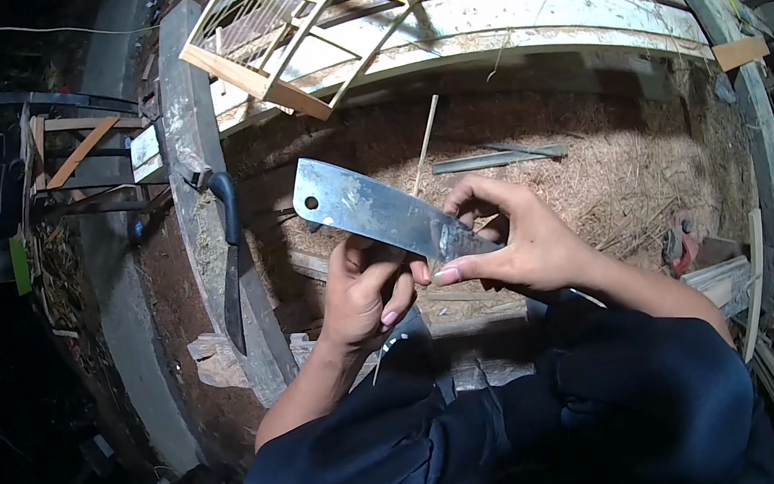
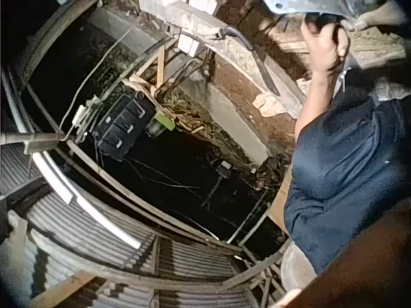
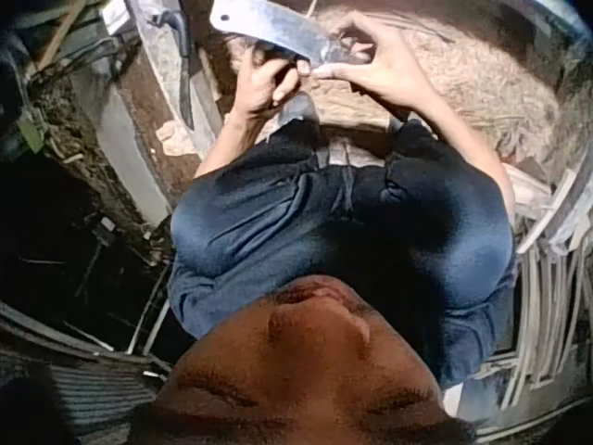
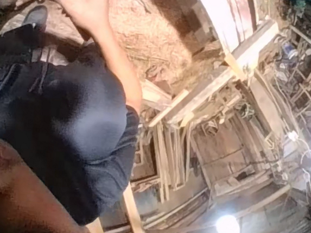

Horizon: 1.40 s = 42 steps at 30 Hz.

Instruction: The person shapes a thin bamboo strip by scraping it with a large blade and a smaller knife, then inserts it through a guide hole on a wooden block to verify its diameter.

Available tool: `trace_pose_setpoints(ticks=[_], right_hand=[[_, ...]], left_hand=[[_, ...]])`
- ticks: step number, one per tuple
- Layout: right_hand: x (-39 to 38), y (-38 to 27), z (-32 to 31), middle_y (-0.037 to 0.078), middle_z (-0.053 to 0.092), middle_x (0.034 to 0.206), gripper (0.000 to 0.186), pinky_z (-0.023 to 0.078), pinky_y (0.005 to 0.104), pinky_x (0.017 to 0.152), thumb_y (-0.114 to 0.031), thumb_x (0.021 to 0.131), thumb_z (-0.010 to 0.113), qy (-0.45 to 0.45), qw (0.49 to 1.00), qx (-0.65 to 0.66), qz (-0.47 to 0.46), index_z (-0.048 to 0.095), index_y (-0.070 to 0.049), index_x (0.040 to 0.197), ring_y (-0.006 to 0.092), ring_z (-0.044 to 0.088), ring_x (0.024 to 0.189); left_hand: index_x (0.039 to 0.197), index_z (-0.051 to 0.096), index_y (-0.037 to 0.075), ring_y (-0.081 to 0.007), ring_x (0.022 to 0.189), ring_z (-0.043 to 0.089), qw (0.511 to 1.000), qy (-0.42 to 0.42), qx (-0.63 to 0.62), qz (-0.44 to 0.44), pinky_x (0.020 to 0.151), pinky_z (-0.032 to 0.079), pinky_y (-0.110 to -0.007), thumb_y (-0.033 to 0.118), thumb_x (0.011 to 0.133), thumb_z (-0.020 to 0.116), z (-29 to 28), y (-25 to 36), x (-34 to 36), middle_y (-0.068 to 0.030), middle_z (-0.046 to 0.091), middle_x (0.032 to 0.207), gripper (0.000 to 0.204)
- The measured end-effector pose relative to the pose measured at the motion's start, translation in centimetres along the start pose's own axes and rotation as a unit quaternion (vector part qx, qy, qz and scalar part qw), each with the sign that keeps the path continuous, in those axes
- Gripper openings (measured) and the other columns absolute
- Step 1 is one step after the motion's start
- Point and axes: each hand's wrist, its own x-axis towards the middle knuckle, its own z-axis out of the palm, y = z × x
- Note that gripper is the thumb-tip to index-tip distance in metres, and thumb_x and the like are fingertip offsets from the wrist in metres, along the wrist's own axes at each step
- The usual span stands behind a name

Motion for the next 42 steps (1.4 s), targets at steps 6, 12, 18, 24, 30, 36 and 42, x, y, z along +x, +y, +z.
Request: trace_pose_setpoints(ticks=[6,12,18,24,30,36,42], right_hand=[[0.3,1.0,1.3,0.011,0.068,0.096,0.055,0.054,0.0327,0.081,-0.036,0.078,0.091,0.008,0.997,0.078,-0.014,0.065,0.001,0.111,0.0172,0.065,0.091],[0.5,0.0,1.2,0.016,0.072,0.088,0.049,0.057,0.0348,0.075,-0.034,0.08,0.088,0.01,0.999,-0.032,-0.026,0.067,0.003,0.105,0.0208,0.071,0.082],[0.5,0.5,1.3,0.023,0.075,0.084,0.048,0.06,0.0357,0.065,-0.031,0.085,0.084,0.033,0.989,-0.05,-0.138,0.07,0.009,0.108,0.0276,0.076,0.072],[0.4,0.5,1.3,0.027,0.073,0.086,0.047,0.06,0.038,0.068,-0.027,0.087,0.081,0.033,0.986,-0.061,-0.153,0.069,0.012,0.11,0.0345,0.077,0.076],[0.0,0.5,1.0,0.027,0.074,0.091,0.049,0.06,0.037,0.07,-0.02,0.082,0.085,0.038,0.977,-0.11,-0.177,0.067,0.012,0.114,0.0346,0.077,0.08],[-0.1,1.0,1.0,0.028,0.073,0.096,0.05,0.061,0.0378,0.072,-0.022,0.081,0.086,0.064,0.972,-0.148,-0.172,0.067,0.012,0.112,0.0356,0.076,0.084],[0.2,1.3,0.5,0.027,0.073,0.095,0.049,0.061,0.038,0.07,-0.024,0.081,0.087,0.109,0.965,-0.164,-0.175,0.068,0.011,0.11,0.0333,0.076,0.081]], left_hand=[[0.125,0.057,-0.005,-0.0102,0.041,0.043,0.999,0.038,0.0,0.005,0.037,0.031,-0.021,-0.007,0.098,0.046,-0.7,-0.5,-0.4,-0.0203,0.066,0.085,0.03],[0.136,0.052,-0.006,-0.0089,0.044,0.046,0.998,0.041,-0.037,-0.023,0.038,0.033,-0.02,-0.007,0.097,0.049,-1.2,-0.7,-0.5,-0.021,0.068,0.093,0.04],[0.151,0.04,-0.006,-0.0065,0.047,0.048,0.997,0.067,0.04,-0.01,0.039,0.034,-0.018,0.001,0.097,0.055,0.8,-0.5,-0.1,-0.0177,0.066,0.11,0.057],[0.153,0.038,-0.006,-0.0044,0.045,0.047,0.994,0.022,0.104,-0.021,0.038,0.03,-0.017,0.01,0.098,0.058,0.2,-0.2,-0.3,-0.0106,0.068,0.085,0.06],[0.141,0.05,-0.003,-0.0047,0.044,0.045,0.991,0.006,0.125,-0.04,0.04,0.032,-0.017,0.011,0.101,0.054,-0.1,-0.4,-0.5,-0.0066,0.063,0.074,0.042],[0.159,0.03,0.001,-0.0057,0.036,0.035,0.983,0.012,0.179,-0.04,0.049,0.039,-0.02,0.012,0.102,0.049,-0.1,-0.5,-0.5,-0.0034,0.056,0.062,0.061],[0.108,0.062,-0.007,-0.0068,0.034,0.039,0.994,-0.005,0.112,0.003,0.035,0.03,-0.022,0.007,0.102,0.053,0.4,-0.2,0.0,-0.0113,0.061,0.063,0.017]])
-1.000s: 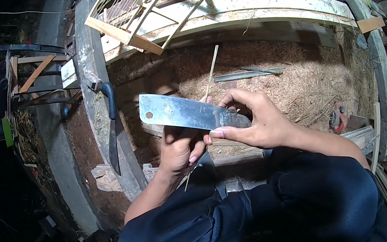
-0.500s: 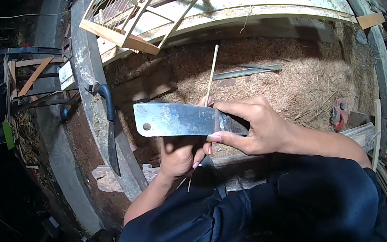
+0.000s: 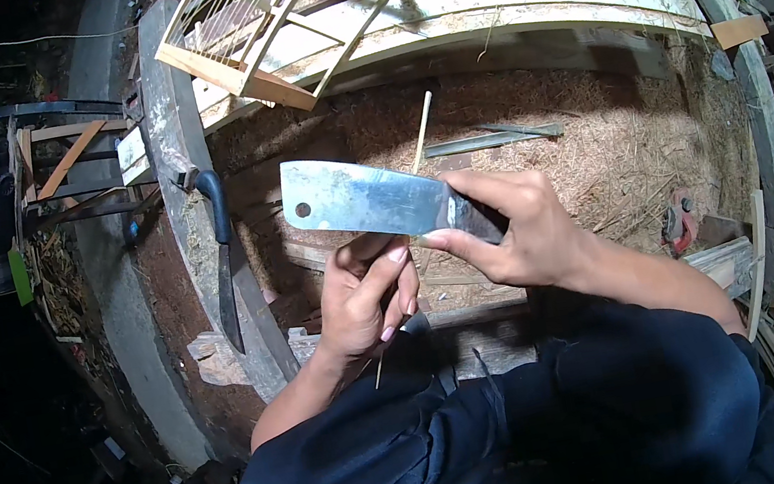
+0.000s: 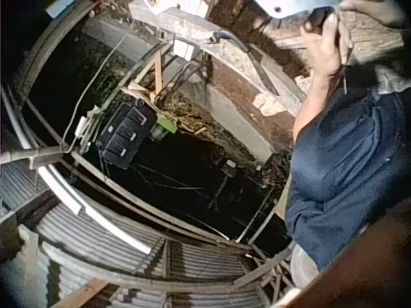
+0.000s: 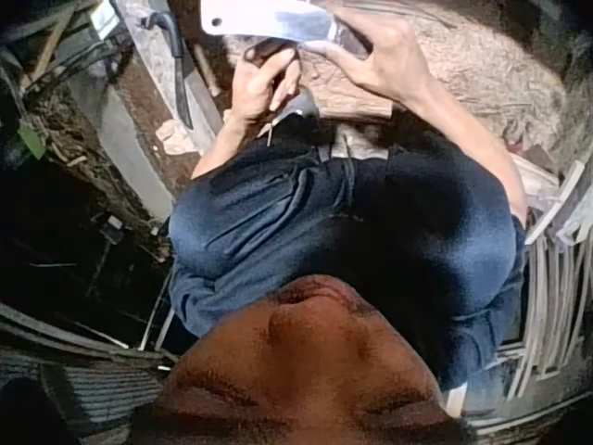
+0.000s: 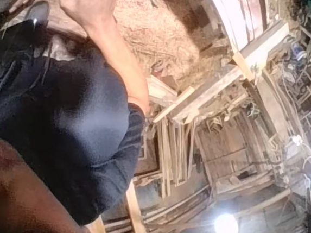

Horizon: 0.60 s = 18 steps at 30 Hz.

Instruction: The person shapes a thin bamboo strip by scraping it with a large blade and a smaller knife, then inserts it through a guide hole on a wooden block to verify its diameter.

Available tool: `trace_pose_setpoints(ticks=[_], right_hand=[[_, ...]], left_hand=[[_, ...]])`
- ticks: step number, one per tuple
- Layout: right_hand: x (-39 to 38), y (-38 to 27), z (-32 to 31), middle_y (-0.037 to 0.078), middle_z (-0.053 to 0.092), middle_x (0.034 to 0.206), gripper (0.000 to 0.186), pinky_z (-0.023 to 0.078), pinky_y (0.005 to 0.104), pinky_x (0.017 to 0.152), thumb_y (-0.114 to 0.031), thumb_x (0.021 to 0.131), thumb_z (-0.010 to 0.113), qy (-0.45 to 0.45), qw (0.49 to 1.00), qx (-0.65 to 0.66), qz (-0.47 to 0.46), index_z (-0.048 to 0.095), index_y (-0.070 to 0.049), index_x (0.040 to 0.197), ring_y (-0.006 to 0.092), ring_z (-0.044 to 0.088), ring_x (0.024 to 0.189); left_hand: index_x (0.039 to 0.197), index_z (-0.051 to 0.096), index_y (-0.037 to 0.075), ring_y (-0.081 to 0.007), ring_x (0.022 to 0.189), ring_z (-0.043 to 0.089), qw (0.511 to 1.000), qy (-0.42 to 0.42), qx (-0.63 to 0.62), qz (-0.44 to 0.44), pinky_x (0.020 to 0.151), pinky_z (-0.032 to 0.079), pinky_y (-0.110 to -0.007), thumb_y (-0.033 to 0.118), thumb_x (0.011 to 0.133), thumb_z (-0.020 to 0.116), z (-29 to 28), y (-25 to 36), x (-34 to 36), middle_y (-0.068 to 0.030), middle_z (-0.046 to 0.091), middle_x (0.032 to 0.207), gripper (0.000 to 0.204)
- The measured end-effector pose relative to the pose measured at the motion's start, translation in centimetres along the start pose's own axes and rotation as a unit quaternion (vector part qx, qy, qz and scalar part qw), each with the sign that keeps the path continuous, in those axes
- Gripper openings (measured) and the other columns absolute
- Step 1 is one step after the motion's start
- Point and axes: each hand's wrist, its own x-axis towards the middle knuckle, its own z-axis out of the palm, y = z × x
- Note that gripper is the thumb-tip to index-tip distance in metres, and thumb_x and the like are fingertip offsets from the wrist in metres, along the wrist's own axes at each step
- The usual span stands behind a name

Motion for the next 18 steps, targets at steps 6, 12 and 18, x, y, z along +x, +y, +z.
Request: trace_pose_setpoints(ticks=[6,12,18], right_hand=[[0.9,-0.2,-1.4,0.026,0.074,0.09,0.051,0.06,0.0371,0.069,-0.024,0.084,0.084,-0.025,0.999,0.007,0.044,0.068,0.012,0.115,0.0312,0.076,0.079],[-0.3,0.5,0.2,0.024,0.073,0.082,0.04,0.057,0.0377,0.059,-0.029,0.088,0.081,0.029,0.999,-0.002,-0.039,0.072,0.005,0.107,0.0295,0.075,0.069],[-0.7,-0.1,0.0,0.021,0.075,0.089,0.044,0.059,0.0348,0.067,-0.023,0.085,0.083,-0.031,0.999,0.017,-0.01,0.07,0.006,0.116,0.0248,0.076,0.077]], left_hand=[[0.114,0.061,-0.008,-0.0078,0.034,0.038,0.999,0.026,0.005,-0.029,0.036,0.031,-0.022,0.004,0.102,0.051,0.8,0.5,-0.3,-0.0091,0.059,0.061,0.02],[0.138,0.056,-0.003,-0.0072,0.034,0.034,0.996,0.08,-0.012,-0.024,0.036,0.031,-0.021,0.01,0.107,0.051,0.7,-0.4,-0.7,-0.008,0.055,0.058,0.034],[0.119,0.06,-0.008,-0.0087,0.032,0.035,0.998,0.032,0.032,-0.04,0.037,0.032,-0.023,0.014,0.108,0.049,0.3,-0.1,-0.6,-0.0079,0.054,0.056,0.027]])
